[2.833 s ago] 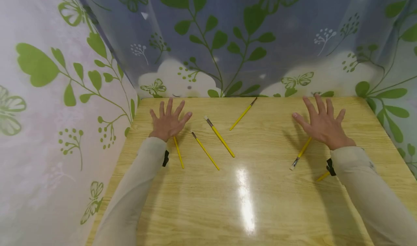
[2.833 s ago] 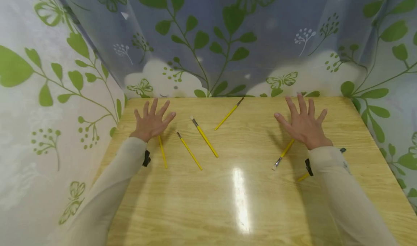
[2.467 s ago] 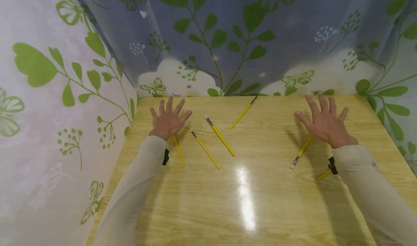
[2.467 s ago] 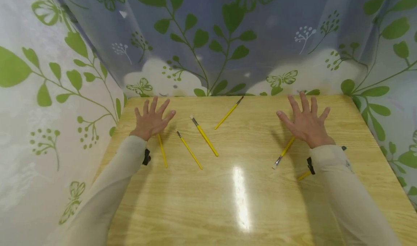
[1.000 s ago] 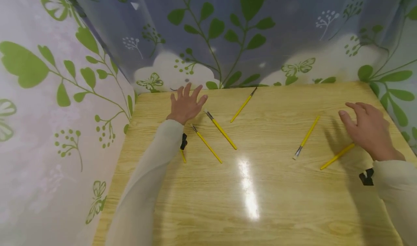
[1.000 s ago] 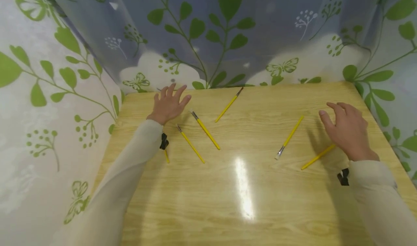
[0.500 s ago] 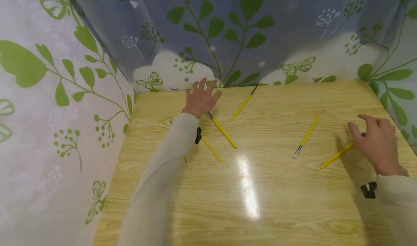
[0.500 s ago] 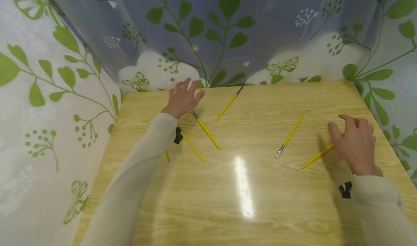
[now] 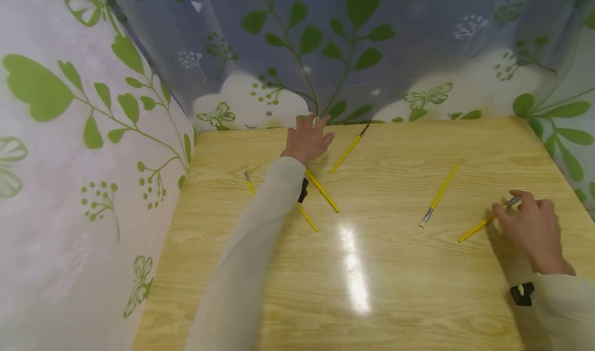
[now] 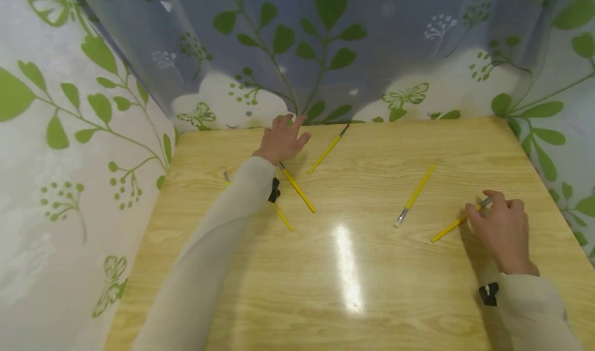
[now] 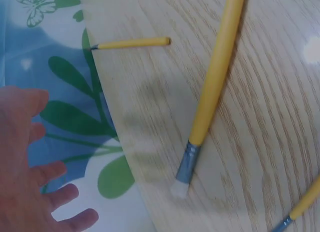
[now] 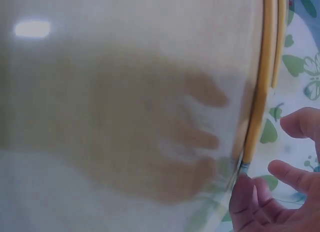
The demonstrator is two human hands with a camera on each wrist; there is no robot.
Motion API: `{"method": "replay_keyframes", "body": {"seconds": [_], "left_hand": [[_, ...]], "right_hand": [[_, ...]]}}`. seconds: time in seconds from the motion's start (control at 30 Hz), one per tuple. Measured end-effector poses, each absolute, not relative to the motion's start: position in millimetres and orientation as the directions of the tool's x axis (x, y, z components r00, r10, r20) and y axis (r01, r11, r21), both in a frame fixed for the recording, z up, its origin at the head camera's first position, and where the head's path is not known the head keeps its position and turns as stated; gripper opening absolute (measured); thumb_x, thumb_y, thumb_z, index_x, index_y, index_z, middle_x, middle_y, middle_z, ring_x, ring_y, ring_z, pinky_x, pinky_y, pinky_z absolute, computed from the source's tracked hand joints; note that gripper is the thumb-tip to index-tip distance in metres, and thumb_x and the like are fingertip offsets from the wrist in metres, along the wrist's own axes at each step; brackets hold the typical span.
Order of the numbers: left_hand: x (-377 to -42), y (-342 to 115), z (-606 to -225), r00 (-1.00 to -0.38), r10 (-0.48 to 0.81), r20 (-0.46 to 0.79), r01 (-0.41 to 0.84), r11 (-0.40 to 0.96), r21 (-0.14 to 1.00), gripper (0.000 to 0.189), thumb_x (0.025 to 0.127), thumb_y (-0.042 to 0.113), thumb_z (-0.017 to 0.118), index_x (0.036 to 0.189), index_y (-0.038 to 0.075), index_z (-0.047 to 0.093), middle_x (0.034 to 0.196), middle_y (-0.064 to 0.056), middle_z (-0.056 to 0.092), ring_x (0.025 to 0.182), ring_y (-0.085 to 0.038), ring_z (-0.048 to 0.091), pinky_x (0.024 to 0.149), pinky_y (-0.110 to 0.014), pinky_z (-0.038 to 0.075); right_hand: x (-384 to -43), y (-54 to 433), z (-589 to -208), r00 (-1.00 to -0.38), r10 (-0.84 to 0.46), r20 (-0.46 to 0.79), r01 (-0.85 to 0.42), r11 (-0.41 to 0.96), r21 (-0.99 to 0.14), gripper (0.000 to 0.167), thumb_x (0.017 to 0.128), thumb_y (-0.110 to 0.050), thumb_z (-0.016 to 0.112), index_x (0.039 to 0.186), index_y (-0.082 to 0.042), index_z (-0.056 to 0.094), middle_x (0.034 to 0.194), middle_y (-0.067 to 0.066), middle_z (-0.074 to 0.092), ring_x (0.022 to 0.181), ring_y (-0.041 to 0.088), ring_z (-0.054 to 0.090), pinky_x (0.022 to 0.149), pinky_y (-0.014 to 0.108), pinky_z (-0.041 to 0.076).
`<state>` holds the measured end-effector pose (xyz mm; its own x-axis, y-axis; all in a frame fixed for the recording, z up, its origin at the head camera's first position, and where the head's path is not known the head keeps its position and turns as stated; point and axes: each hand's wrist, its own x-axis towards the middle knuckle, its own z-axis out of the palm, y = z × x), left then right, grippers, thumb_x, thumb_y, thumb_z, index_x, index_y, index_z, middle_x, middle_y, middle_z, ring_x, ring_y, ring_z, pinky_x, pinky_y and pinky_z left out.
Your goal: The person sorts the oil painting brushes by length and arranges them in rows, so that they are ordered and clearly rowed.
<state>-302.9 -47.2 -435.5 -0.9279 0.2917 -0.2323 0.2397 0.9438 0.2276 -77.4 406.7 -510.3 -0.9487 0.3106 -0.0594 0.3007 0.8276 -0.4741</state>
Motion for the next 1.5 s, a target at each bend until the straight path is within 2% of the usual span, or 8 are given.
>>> {"method": "replay_keyframes", "body": {"seconds": [0.4,0.53,0.67,0.8,0.9,1.17,1.3,1.5], "left_hand": [[-301.4,-21.0,-442.2,-0.910,0.359,-0.208,0.307,0.920,0.244,0.060,0.118,0.042,0.047,0.173,0.032,0.025,0.175,-0.010,0.033,0.162,-0.036,0.033,0.122,-0.060,0.042],[-302.9,-17.1,-450.8,-0.901,0.367,-0.232,0.298,0.911,0.285,0.059,0.117,0.038,0.049,0.172,0.033,0.028,0.171,-0.008,0.039,0.158,-0.032,0.039,0.122,-0.058,0.043],[-303.4,-9.8,-458.5,-0.892,0.376,-0.250,0.301,0.908,0.293,0.058,0.117,0.038,0.049,0.171,0.033,0.029,0.168,-0.008,0.041,0.154,-0.030,0.044,0.115,-0.053,0.050],[-302.8,0.0,-464.0,-0.881,0.405,-0.245,0.337,0.901,0.275,0.057,0.116,0.038,0.051,0.170,0.034,0.032,0.164,-0.008,0.044,0.149,-0.029,0.049,0.106,-0.047,0.056],[-301.7,6.6,-468.9,-0.868,0.426,-0.256,0.355,0.891,0.283,0.053,0.116,0.035,0.053,0.166,0.034,0.036,0.161,-0.008,0.044,0.144,-0.027,0.052,0.103,-0.045,0.057],[-295.2,13.3,-479.7,-0.828,0.472,-0.301,0.380,0.869,0.317,0.036,0.119,0.020,0.046,0.154,0.028,0.048,0.151,-0.008,0.048,0.123,-0.025,0.062,0.098,-0.039,0.057],[-293.1,13.4,-483.7,-0.825,0.482,-0.295,0.396,0.865,0.307,0.032,0.118,0.017,0.048,0.149,0.024,0.053,0.148,-0.007,0.051,0.118,-0.024,0.062,0.098,-0.037,0.057],[-293.7,21.9,-487.7,-0.842,0.456,-0.288,0.424,0.889,0.171,0.021,0.114,0.018,0.058,0.135,0.019,0.062,0.138,-0.005,0.060,0.109,-0.021,0.065,0.092,-0.035,0.058]], "right_hand": [[-70.6,407.4,-514.6,-0.969,0.210,-0.131,0.247,0.797,-0.551,0.071,0.110,-0.039,0.057,0.156,0.012,0.039,0.128,0.044,0.058,0.119,0.058,0.043,0.088,0.070,0.036],[-74.4,408.1,-515.7,-0.974,0.198,-0.106,0.224,0.825,-0.518,0.061,0.109,-0.034,0.060,0.147,0.012,0.048,0.120,0.043,0.064,0.108,0.054,0.055,0.077,0.058,0.045],[-77.3,410.0,-516.1,-0.979,0.181,-0.098,0.205,0.847,-0.491,0.051,0.107,-0.030,0.061,0.135,0.012,0.057,0.110,0.039,0.069,0.087,0.043,0.065,0.065,0.038,0.044],[-77.7,411.5,-514.7,-0.980,0.173,-0.103,0.201,0.854,-0.481,0.047,0.106,-0.030,0.062,0.130,0.010,0.060,0.106,0.036,0.072,0.075,0.029,0.066,0.062,0.032,0.043],[-77.4,411.5,-513.6,-0.979,0.172,-0.106,0.202,0.854,-0.479,0.046,0.106,-0.030,0.063,0.130,0.010,0.061,0.107,0.036,0.073,0.073,0.027,0.066,0.062,0.032,0.043],[-77.9,409.7,-512.5,-0.978,0.177,-0.108,0.207,0.858,-0.470,0.042,0.107,-0.024,0.061,0.130,0.010,0.058,0.107,0.038,0.072,0.080,0.039,0.067,0.065,0.038,0.043],[-78.0,409.3,-512.4,-0.978,0.177,-0.109,0.207,0.861,-0.465,0.041,0.107,-0.023,0.060,0.131,0.010,0.057,0.108,0.039,0.071,0.083,0.043,0.068,0.066,0.038,0.042],[-78.4,409.6,-511.7,-0.978,0.179,-0.111,0.210,0.864,-0.458,0.042,0.108,-0.024,0.061,0.130,0.011,0.057,0.106,0.038,0.072,0.076,0.036,0.067,0.065,0.037,0.043]]}}
